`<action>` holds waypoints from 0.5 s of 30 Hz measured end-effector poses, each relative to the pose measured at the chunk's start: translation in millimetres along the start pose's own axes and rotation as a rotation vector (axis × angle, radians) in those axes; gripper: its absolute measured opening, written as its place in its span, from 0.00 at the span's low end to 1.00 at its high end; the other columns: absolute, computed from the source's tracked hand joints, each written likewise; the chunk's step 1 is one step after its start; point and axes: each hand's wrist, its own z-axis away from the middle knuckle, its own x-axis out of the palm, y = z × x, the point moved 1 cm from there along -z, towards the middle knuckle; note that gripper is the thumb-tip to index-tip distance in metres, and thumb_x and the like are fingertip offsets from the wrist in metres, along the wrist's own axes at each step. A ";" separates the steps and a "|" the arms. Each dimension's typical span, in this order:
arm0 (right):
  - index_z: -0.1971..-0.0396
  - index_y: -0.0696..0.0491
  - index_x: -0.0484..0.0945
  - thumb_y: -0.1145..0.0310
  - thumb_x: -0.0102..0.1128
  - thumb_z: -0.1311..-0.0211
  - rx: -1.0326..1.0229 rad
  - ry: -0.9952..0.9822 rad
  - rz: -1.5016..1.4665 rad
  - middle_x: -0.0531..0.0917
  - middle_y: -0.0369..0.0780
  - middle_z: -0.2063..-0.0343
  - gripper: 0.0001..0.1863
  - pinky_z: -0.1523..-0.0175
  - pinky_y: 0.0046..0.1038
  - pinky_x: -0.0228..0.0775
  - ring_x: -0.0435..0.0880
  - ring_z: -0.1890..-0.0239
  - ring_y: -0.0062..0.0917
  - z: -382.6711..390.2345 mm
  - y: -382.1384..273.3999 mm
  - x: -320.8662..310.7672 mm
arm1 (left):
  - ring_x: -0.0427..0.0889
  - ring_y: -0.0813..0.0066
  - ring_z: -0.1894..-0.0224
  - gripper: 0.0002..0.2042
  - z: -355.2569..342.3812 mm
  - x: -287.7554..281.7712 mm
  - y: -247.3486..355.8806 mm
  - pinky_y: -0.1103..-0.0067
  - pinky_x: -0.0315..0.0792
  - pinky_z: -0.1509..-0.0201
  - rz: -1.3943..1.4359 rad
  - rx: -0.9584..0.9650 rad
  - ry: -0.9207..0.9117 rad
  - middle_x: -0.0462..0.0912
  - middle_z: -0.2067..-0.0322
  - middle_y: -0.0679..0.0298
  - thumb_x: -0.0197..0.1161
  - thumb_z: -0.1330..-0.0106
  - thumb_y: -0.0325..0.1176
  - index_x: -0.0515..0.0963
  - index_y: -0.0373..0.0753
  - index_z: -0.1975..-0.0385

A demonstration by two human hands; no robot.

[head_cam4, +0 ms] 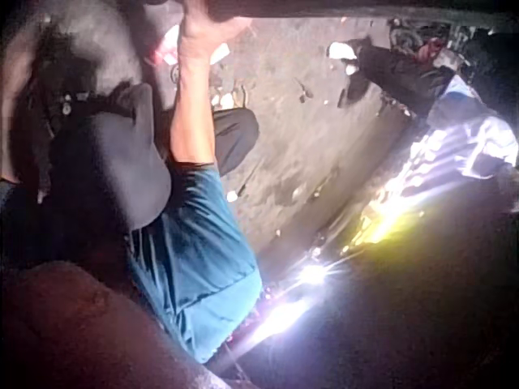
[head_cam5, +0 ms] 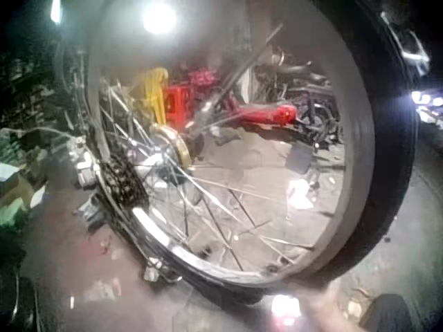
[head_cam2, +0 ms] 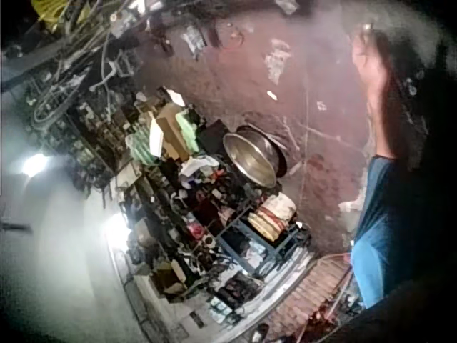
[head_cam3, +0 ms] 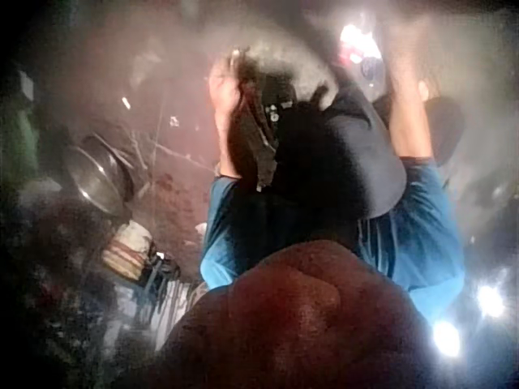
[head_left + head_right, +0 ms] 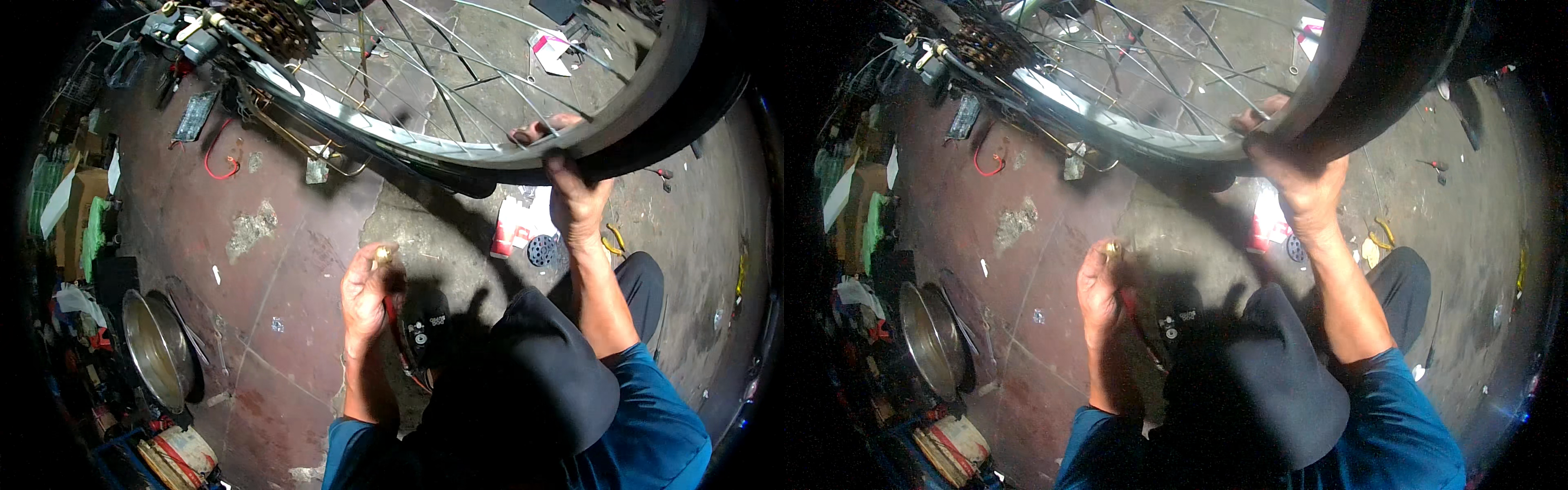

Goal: The person fits a bicycle tire onto a wheel rim by hand and inflates the tire using an air hose.

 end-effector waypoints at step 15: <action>0.57 0.58 0.70 0.80 0.63 0.59 0.142 -0.044 0.353 0.78 0.41 0.61 0.23 0.50 0.28 0.66 0.76 0.58 0.26 17.2 29.0 -1.6 | 0.65 0.82 0.84 0.21 -2.7 18.3 32.0 0.86 0.61 0.84 0.053 0.077 -0.034 0.72 0.79 0.65 0.61 0.40 0.37 0.68 0.33 0.51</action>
